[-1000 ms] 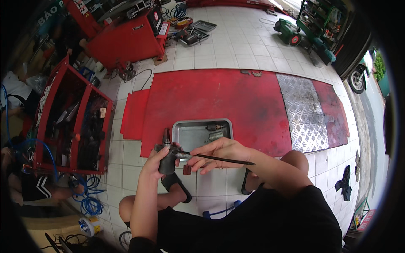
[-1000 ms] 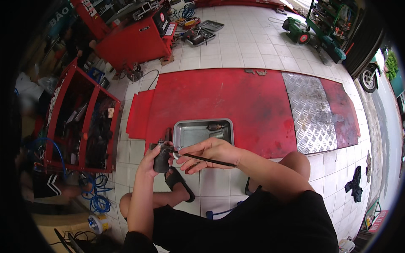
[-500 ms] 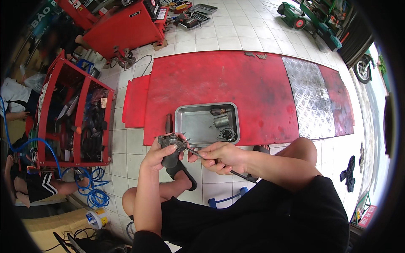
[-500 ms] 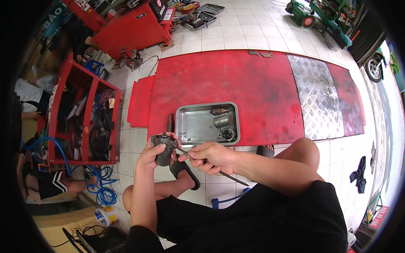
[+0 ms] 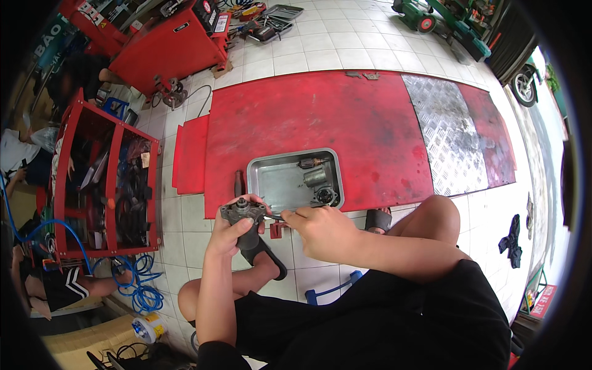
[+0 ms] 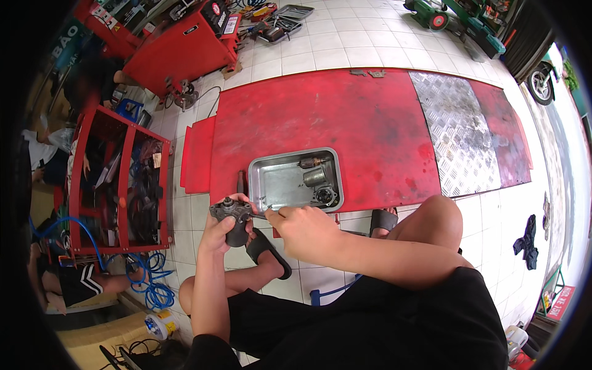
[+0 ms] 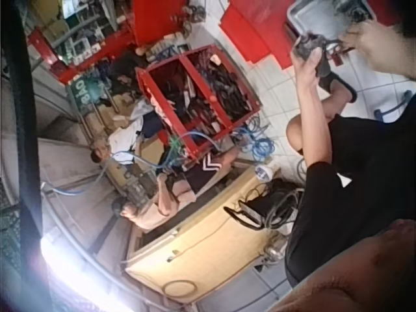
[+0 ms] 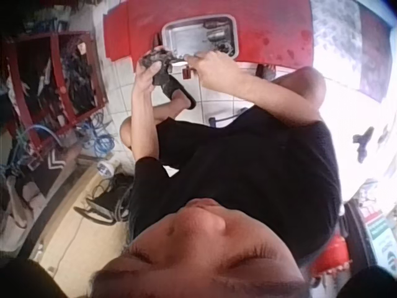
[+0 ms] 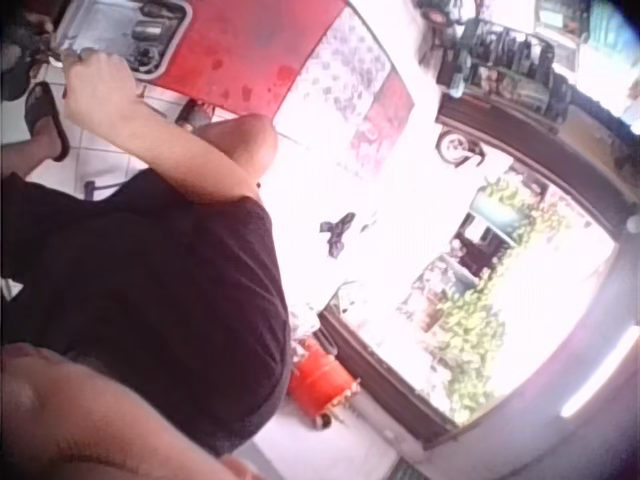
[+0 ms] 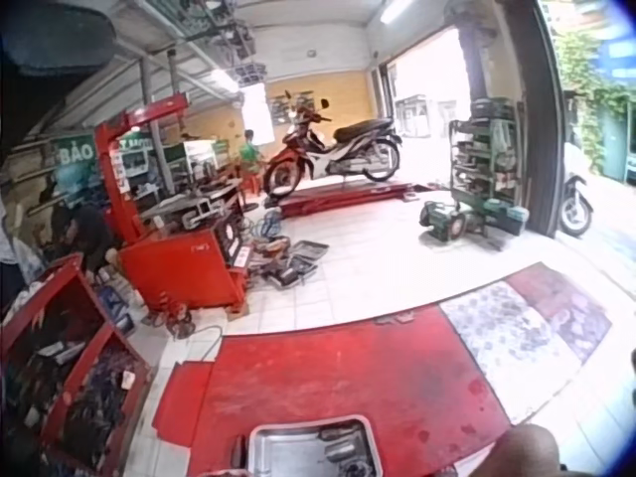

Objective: The person sits on a low stool in a workshop and uses a thin metal rod to clean or adjust the interior of a cylindrical mechanical part. The person holds the part in one hand and manipulates the rod with the other, occasionally placing the part into a metal tray containing other components.

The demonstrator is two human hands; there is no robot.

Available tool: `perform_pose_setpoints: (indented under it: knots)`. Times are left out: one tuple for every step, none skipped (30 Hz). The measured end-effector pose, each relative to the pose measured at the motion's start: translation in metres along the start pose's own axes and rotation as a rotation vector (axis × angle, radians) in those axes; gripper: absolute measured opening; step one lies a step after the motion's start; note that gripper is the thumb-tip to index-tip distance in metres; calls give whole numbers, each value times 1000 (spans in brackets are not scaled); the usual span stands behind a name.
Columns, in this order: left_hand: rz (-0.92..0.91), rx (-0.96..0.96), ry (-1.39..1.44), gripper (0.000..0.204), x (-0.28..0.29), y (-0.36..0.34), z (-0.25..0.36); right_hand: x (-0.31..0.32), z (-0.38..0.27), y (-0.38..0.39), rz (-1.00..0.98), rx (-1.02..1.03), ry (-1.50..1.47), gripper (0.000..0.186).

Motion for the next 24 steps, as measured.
perform_pose_setpoints:
  knots:
    - [0,-12,-49,56,0,-1,1,-4,6,0,-6,18,-82,23]
    - [0,-23,-98,56,0,-2,3,-10,18,-2,-11,37,-164,21]
    - [-3,-33,-144,55,-1,-3,3,-9,19,-4,-15,52,-246,18]
    - [-11,-27,-175,55,-3,-3,4,-18,38,-4,-142,-210,-539,17]
    - [-22,-21,-206,54,-6,-2,6,-27,50,-1,-267,-474,-832,17]
    - [-46,-20,-235,53,-12,-5,7,-34,53,11,-379,-741,-1119,20]
    - [-24,-33,-256,53,-10,-6,1,-32,50,14,-392,-763,-1214,30]
    - [-22,-33,-302,55,-6,-5,1,-39,54,15,-425,-789,-1279,26]
    - [-25,-69,-324,58,2,-4,-4,-47,54,15,-450,-785,-1326,24]
    - [-9,-47,-282,60,0,-1,-1,-51,52,16,-486,-814,-1398,23]
    - [4,-50,-254,60,-1,1,2,-53,49,13,-493,-801,-1403,22]
    - [5,-48,-265,60,-1,2,4,-57,49,13,-511,-809,-1432,21]
    - [14,-66,-274,59,-5,1,6,-55,48,13,-529,-784,-1433,20]
    - [7,-49,-249,55,-10,-2,6,-50,50,14,-522,-782,-1412,22]
    - [4,-39,-226,53,-12,-4,4,-50,53,14,-528,-800,-1399,21]
    - [0,-25,-205,51,-14,-7,1,-50,57,15,-535,-818,-1391,23]
    - [16,-25,-199,52,-15,-10,-2,-50,61,13,-528,-821,-1423,25]
    - [11,-16,-183,53,-14,-11,-7,-53,66,11,-524,-827,-1457,29]
    - [6,-7,-170,54,-9,-12,-12,-55,68,11,-521,-830,-1492,34]
    - [2,1,-158,54,-6,-14,-17,-57,67,12,-520,-816,-1532,37]
    - [20,3,-149,58,-4,-14,-19,-60,64,11,-525,-795,-1571,40]
    - [13,-6,-132,58,-3,-13,-19,-60,61,9,-532,-775,-1610,43]
    - [7,-15,-114,59,-2,-12,-18,-59,53,11,-567,-730,-1646,46]
    - [-1,-16,-95,59,-3,-10,-18,-59,50,12,-559,-710,-1667,47]
Point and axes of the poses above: each hand's wrist, its own y-axis away from the middle knuckle, its own x-axis out of the back of the hand, z = x × y, the point moved 8 cm from there along -y, towards the middle knuckle, and after that the axes turned 14 degrees about -y, right-handed, at the moved point
